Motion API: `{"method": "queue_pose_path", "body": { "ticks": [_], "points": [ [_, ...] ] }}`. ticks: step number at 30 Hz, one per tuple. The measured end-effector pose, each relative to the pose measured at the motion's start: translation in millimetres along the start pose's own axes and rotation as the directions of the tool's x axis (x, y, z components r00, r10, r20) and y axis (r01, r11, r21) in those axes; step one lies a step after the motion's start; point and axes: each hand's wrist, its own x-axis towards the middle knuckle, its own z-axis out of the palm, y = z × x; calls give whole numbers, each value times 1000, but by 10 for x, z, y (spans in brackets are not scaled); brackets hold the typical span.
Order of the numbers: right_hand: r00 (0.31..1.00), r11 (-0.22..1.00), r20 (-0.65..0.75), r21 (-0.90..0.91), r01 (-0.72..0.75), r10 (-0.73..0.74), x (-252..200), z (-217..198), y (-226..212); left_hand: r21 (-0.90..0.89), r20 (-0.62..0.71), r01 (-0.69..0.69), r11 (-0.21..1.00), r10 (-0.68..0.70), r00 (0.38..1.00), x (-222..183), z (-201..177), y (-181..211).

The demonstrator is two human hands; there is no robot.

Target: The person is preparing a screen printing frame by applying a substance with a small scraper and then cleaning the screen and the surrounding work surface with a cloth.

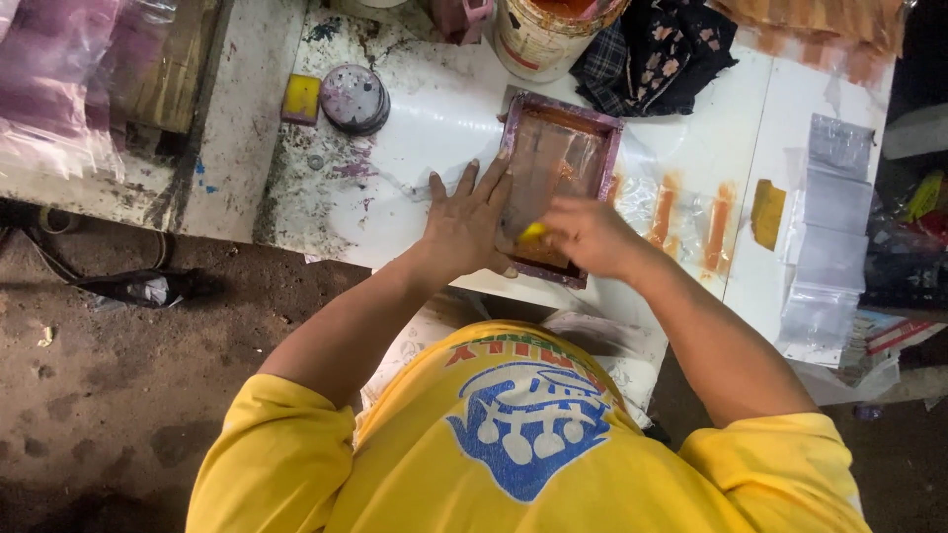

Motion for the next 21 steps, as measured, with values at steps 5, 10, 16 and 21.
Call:
{"method": "queue_pose_path", "body": {
  "ticks": [5,10,16,21],
  "points": [
    [922,987,-370,-145,66,-116,230,-263,384,10,-6,-2,1000,2,1000,-3,16,-9],
    [755,944,-622,-329,-13,-206,462,-165,713,-4,-3,-21,1000,21,1000,7,4,-16],
    [762,879,-601,-468,-89,-242,572,-20,933,14,9,-13,1000,13,1000,-23,-51,0],
    [785,877,-578,-471,-96,-224,594,-107,916,33,12,-13,999,12,1000,-35,-78,11]
  ]
}}
